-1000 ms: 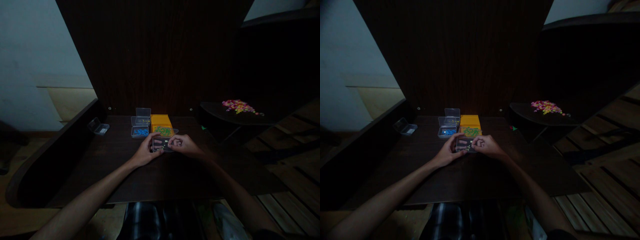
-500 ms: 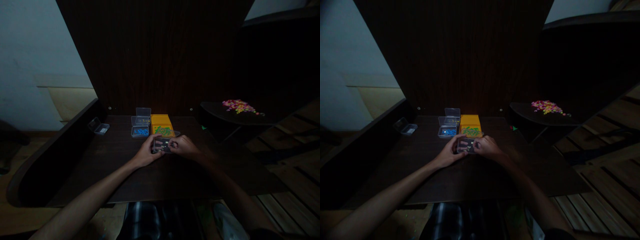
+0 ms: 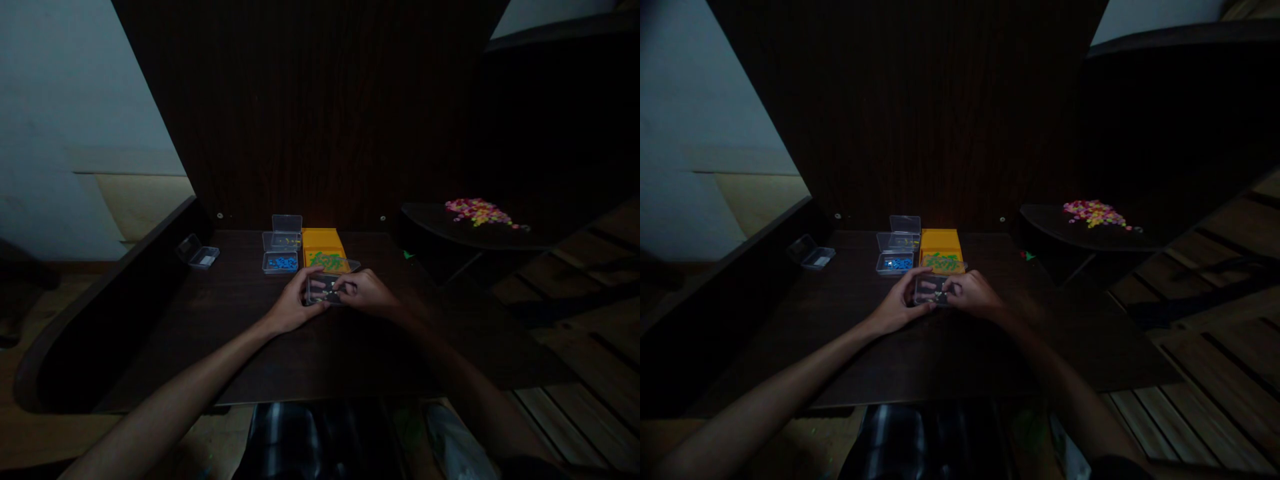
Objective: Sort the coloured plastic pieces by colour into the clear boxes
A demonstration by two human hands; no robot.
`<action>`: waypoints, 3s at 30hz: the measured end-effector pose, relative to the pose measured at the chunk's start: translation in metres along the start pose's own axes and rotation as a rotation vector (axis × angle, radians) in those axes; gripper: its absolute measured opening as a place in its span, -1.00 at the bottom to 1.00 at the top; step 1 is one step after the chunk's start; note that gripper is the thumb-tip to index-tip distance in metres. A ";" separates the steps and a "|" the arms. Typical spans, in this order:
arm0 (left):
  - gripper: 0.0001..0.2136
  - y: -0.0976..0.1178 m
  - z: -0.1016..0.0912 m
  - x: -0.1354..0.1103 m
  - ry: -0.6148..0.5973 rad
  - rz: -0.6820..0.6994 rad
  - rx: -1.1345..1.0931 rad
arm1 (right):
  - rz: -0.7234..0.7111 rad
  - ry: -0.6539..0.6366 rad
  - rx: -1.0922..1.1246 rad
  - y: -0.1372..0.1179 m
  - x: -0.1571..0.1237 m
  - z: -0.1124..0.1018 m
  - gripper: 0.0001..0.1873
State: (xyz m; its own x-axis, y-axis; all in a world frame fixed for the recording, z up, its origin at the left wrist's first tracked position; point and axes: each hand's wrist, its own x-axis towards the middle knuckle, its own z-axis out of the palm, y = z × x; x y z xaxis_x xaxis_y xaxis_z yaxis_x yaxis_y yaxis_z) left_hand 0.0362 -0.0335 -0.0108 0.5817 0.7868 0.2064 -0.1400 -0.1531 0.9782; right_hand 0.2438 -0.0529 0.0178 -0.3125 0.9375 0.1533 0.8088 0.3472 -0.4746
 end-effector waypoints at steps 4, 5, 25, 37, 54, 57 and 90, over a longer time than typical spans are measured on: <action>-0.40 0.000 -0.002 0.001 0.010 0.005 -0.017 | -0.056 0.044 0.060 0.005 -0.001 -0.001 -0.76; -0.39 -0.001 -0.002 0.001 0.010 0.003 -0.025 | -0.071 0.044 0.059 0.005 -0.002 -0.001 -0.73; -0.37 0.001 -0.014 0.006 0.067 -0.013 -0.050 | -0.101 0.224 0.129 0.000 -0.007 -0.009 -0.72; -0.39 0.010 -0.041 0.015 0.260 0.068 0.053 | -0.097 0.003 -0.069 0.007 0.005 0.012 -0.73; -0.40 0.007 -0.041 0.016 0.266 0.064 0.046 | -0.054 -0.092 -0.172 0.008 0.008 0.010 -0.76; -0.39 0.006 -0.041 0.016 0.267 0.073 0.047 | -0.057 -0.109 -0.174 0.007 0.008 0.009 -0.70; -0.41 -0.004 -0.010 0.008 0.005 0.022 -0.089 | -0.206 0.303 0.160 -0.003 0.015 0.012 -0.74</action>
State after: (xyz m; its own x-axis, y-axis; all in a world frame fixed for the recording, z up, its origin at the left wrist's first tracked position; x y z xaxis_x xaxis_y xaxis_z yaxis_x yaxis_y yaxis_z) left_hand 0.0328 -0.0208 -0.0130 0.5738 0.7869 0.2272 -0.2236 -0.1164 0.9677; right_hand 0.2310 -0.0399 0.0111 -0.2790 0.8217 0.4970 0.6494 0.5427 -0.5327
